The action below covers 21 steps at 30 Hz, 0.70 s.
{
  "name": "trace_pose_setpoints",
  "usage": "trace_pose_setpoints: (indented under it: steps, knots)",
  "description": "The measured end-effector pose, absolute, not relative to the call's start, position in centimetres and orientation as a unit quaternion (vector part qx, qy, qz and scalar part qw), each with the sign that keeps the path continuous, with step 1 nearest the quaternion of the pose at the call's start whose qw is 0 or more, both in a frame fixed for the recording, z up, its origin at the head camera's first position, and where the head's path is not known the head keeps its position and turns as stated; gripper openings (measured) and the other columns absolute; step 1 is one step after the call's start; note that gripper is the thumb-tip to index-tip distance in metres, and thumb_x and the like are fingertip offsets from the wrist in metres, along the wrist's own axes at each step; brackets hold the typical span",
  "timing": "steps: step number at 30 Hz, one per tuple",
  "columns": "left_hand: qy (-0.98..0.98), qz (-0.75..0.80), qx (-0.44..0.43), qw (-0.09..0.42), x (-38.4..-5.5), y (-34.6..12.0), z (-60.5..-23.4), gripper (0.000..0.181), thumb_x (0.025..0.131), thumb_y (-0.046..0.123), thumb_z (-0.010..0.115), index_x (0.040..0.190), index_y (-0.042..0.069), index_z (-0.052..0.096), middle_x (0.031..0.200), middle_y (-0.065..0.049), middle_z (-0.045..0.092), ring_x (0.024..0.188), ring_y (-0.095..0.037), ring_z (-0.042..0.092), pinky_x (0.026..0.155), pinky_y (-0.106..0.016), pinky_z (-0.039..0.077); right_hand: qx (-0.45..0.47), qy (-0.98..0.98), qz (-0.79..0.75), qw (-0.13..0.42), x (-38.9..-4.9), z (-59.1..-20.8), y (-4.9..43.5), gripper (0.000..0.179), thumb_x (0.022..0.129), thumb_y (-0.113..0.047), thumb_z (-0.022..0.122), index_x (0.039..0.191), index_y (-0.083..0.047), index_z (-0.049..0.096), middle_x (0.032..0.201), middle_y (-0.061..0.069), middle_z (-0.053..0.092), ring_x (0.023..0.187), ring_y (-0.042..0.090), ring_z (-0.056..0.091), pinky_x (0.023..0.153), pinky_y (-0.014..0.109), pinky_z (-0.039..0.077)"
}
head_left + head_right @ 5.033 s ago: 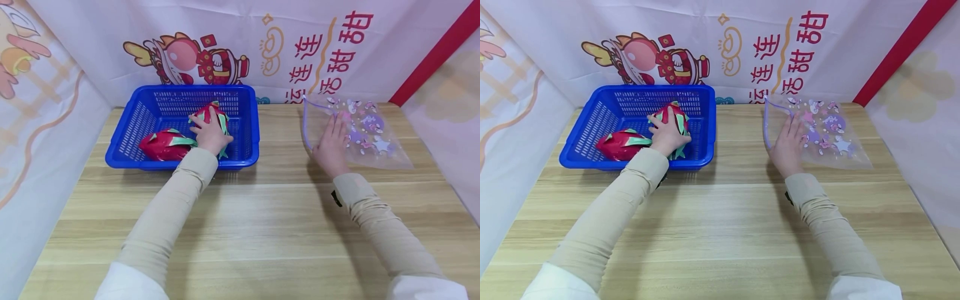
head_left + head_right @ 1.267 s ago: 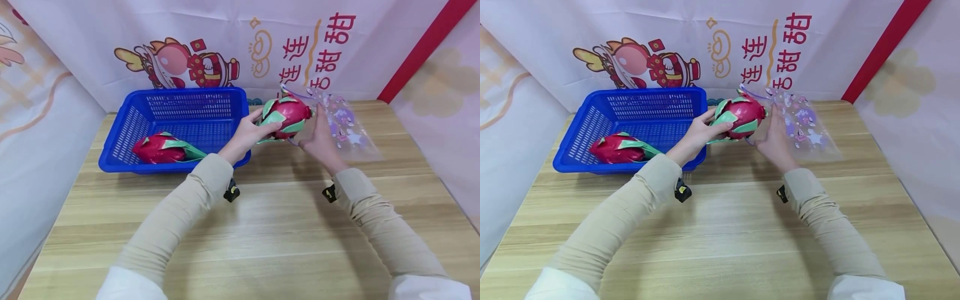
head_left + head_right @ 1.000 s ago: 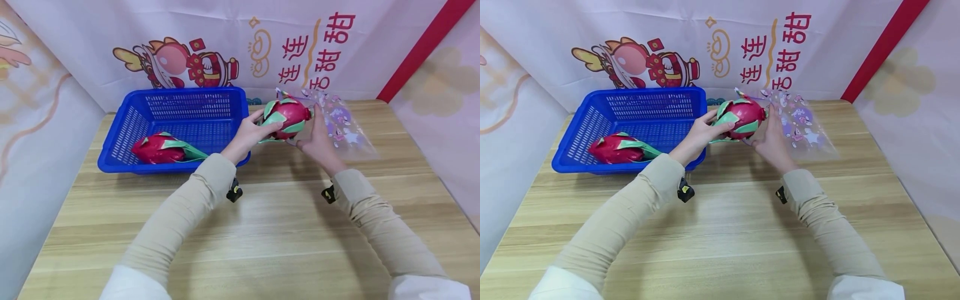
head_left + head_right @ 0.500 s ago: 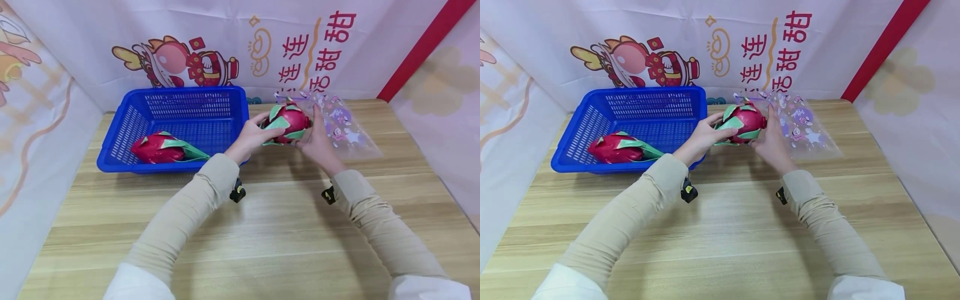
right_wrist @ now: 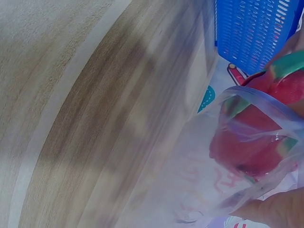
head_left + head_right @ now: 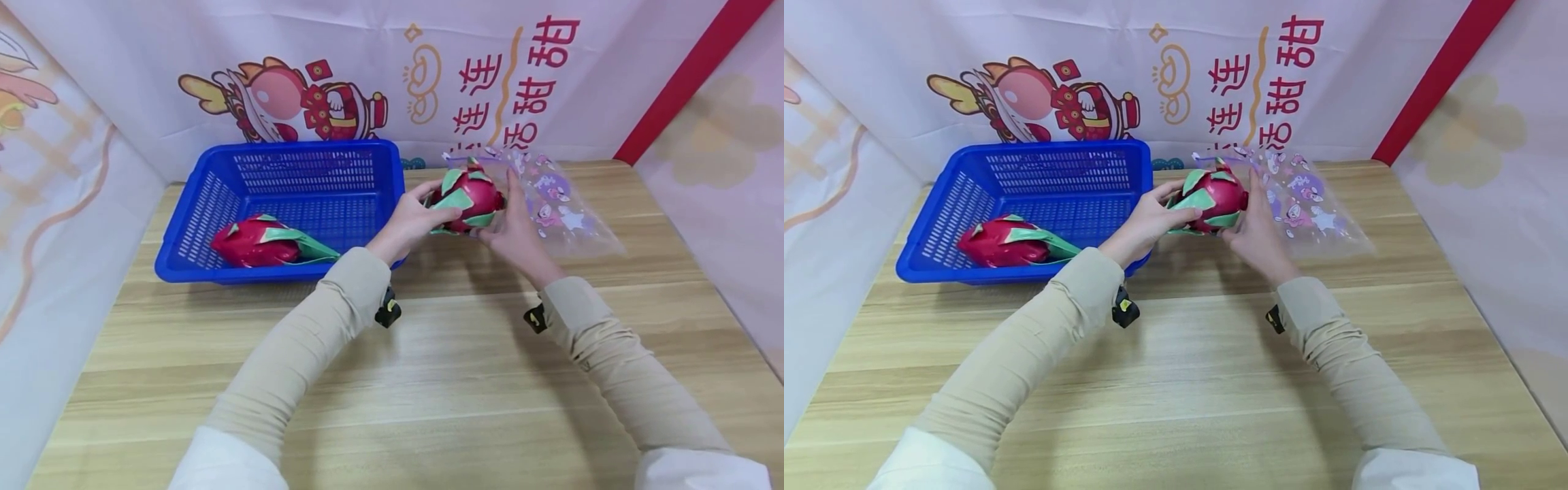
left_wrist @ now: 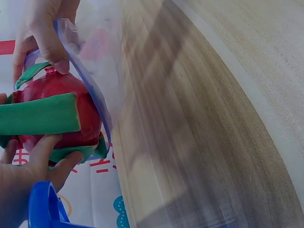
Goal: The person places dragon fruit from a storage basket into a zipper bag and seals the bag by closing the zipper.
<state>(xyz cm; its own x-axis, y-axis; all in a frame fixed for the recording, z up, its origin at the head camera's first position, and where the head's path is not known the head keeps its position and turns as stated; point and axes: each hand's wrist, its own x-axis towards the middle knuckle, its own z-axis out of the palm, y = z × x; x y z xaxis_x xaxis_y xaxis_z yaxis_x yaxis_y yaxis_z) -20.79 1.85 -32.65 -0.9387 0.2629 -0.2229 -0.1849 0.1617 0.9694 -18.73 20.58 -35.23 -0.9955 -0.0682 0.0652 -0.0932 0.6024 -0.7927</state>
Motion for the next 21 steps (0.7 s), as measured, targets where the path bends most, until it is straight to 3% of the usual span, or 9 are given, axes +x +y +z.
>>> trace_pose_setpoints:
  steps: [7, 14, 21]
  knots:
    - [0.726, 0.664, 0.014, 0.178, -21.17, 2.11, -32.62, 0.059, 0.085, 0.023, 0.072, 0.14, 0.023, 0.049, 0.14, -0.006, 0.05, 0.12, -0.021, 0.051, 0.104, -0.034, 0.046, 0.055, -0.894, 0.444, 0.024, -18.49, -35.06, 20.58, 0.11, 0.077, 0.001, 0.068, 0.154, -0.02, -0.008, 0.161, 0.016, 0.006, 0.147, 0.036, 0.016, 0.119, 0.055, 0.016]
    - [0.711, 0.673, 0.011, 0.202, -21.38, 2.3, -32.73, 0.061, 0.085, 0.02, 0.073, 0.141, 0.022, 0.048, 0.143, -0.006, 0.048, 0.123, -0.021, 0.05, 0.103, -0.033, 0.046, 0.075, -0.9, 0.426, 0.05, -18.4, -34.95, 20.68, 0.108, 0.076, 0.003, 0.07, 0.154, -0.015, -0.002, 0.157, 0.02, 0.019, 0.141, 0.038, 0.029, 0.118, 0.055, 0.022]
    - [0.676, 0.707, -0.004, 0.209, -21.53, 2.6, -32.88, 0.058, 0.086, 0.012, 0.07, 0.14, 0.018, 0.049, 0.141, -0.009, 0.049, 0.119, -0.021, 0.054, 0.103, -0.033, 0.047, 0.1, -0.893, 0.436, 0.05, -17.98, -34.9, 20.7, 0.103, 0.076, 0.007, 0.068, 0.154, -0.011, 0.004, 0.159, 0.019, 0.016, 0.146, 0.037, 0.02, 0.119, 0.054, 0.017]
